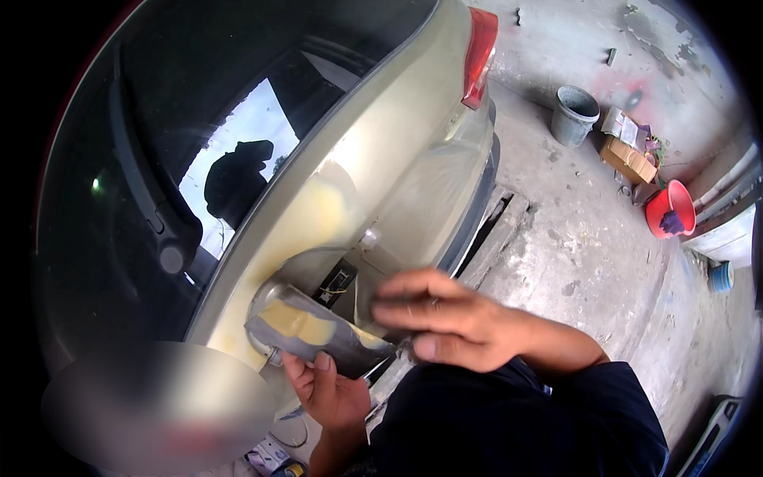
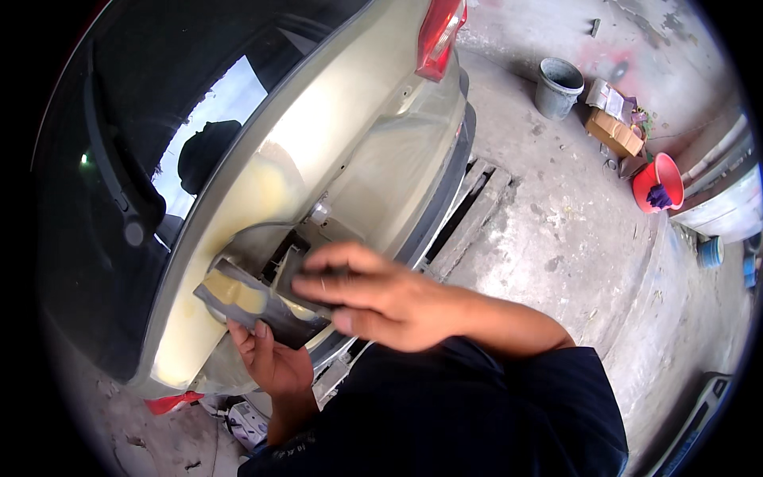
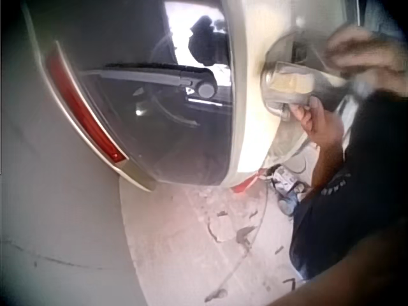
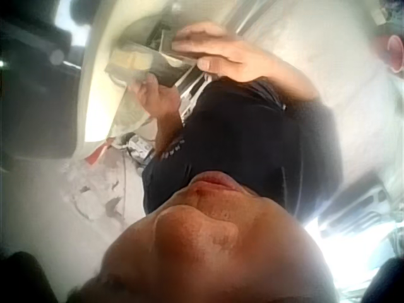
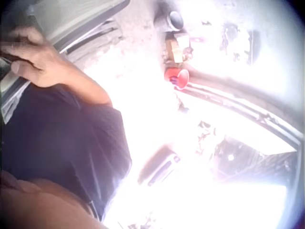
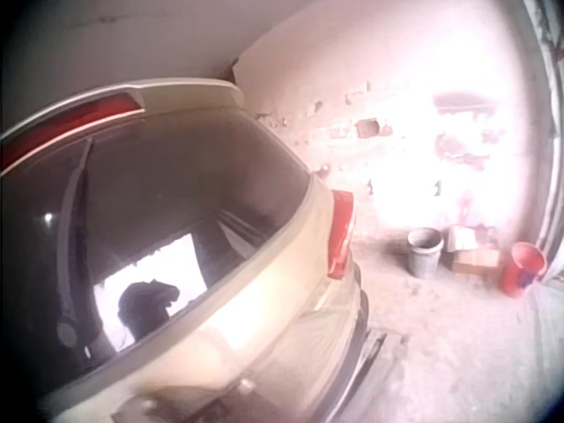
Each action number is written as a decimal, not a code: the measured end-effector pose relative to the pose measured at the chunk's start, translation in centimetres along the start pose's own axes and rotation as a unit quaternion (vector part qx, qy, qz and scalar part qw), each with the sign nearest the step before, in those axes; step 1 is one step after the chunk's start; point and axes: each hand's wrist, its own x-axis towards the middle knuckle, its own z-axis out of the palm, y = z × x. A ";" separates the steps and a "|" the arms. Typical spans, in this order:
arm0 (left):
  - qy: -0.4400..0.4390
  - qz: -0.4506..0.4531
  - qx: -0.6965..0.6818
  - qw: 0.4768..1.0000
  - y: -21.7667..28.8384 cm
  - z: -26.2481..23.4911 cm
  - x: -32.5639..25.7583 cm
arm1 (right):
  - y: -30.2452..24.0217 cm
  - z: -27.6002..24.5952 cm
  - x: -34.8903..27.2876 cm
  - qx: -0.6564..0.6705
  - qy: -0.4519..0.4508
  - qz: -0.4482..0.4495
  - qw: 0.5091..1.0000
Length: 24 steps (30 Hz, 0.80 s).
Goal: The person applies a yellowish body filler to the rear bumper of a car using a metal putty knife. They spread the filler over a specific area, smoothing it out with the tool. The person occasionally touches the surface with their finger to check the application.
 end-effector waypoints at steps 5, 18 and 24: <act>-0.003 -0.002 -0.014 1.000 0.1 2.9 0.5 | 2.7 0.8 -4.8 -0.108 -0.012 0.013 0.994; -0.051 -0.249 -0.130 0.958 -1.9 7.2 -0.5 | 2.6 -1.9 -9.7 0.462 0.194 0.238 0.832; -0.076 -0.307 -0.157 0.936 -3.2 7.5 -1.5 | 1.6 -2.8 -9.2 0.419 0.019 0.183 0.889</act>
